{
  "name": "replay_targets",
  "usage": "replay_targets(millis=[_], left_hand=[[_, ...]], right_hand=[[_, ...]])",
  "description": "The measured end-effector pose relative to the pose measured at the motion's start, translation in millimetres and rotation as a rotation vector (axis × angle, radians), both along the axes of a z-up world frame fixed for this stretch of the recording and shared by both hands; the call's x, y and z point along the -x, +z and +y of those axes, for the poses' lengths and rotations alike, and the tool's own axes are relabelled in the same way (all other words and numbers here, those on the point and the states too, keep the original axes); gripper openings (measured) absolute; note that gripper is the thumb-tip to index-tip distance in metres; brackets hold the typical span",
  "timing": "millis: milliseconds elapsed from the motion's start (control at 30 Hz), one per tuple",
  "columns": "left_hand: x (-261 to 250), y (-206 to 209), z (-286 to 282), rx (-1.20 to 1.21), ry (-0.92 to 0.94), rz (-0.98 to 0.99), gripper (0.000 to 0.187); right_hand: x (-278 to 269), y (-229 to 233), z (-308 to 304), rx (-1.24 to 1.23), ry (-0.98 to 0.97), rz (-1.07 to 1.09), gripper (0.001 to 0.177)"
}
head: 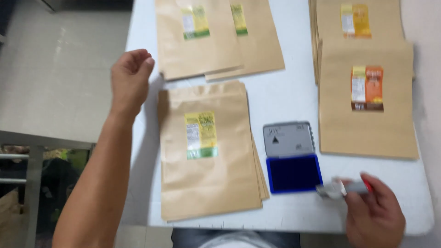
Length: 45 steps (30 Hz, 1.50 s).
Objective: Using a manual date stamper and an ink pad to mark batch codes or dates on product bags.
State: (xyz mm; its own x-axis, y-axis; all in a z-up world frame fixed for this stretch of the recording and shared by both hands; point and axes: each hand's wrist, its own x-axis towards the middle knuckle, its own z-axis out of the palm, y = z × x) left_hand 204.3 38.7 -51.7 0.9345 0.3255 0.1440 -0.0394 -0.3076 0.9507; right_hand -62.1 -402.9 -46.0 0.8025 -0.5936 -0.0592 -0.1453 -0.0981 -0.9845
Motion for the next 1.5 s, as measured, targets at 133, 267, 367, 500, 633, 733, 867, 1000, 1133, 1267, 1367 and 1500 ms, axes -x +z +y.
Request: replay_targets(millis=[133, 267, 367, 500, 633, 733, 867, 1000, 1133, 1267, 1367, 1500], left_hand=[[98, 45, -24, -0.31, -0.189, 0.091, 0.018], [166, 13, -24, -0.31, -0.229, -0.022, 0.021], [207, -1, -22, -0.328, -0.092, 0.007, 0.033], [250, 0, -42, -0.137, 0.015, 0.189, 0.049], [275, 4, -62, -0.01, -0.113, 0.232, 0.062], [281, -2, -61, -0.089, -0.162, 0.192, 0.06], [283, -18, -57, -0.188, -0.191, 0.015, 0.05], [282, -27, -56, -0.225, -0.189, -0.111, 0.045], [280, -28, -56, -0.235, -0.18, -0.153, 0.043], [280, -32, -55, -0.228, -0.183, -0.186, 0.041], [280, -32, -54, -0.213, -0.189, -0.185, 0.04], [280, -33, -53, -0.211, -0.189, -0.188, 0.04]], right_hand=[[-10, -14, 3, 0.399, 0.354, -0.22, 0.048], [-25, -13, 13, 0.804, 0.529, -0.333, 0.035], [-30, -19, 20, 0.862, 0.567, -0.403, 0.033], [-29, -29, 17, 0.959, 0.56, -0.425, 0.032], [-24, -37, 10, 1.021, 0.511, -0.336, 0.036], [-24, -25, 12, 1.002, 0.482, -0.253, 0.037], [-40, 4, 73, 0.698, 0.574, -0.328, 0.038], [-72, 5, 121, 0.744, 0.743, -0.436, 0.037], [-98, 4, 168, 0.711, 0.88, -0.472, 0.038], [-112, -5, 186, 0.709, 0.942, -0.499, 0.042], [-119, -12, 190, 0.724, 0.996, -0.547, 0.042], [-121, -15, 192, 0.759, 0.997, -0.569, 0.041]])
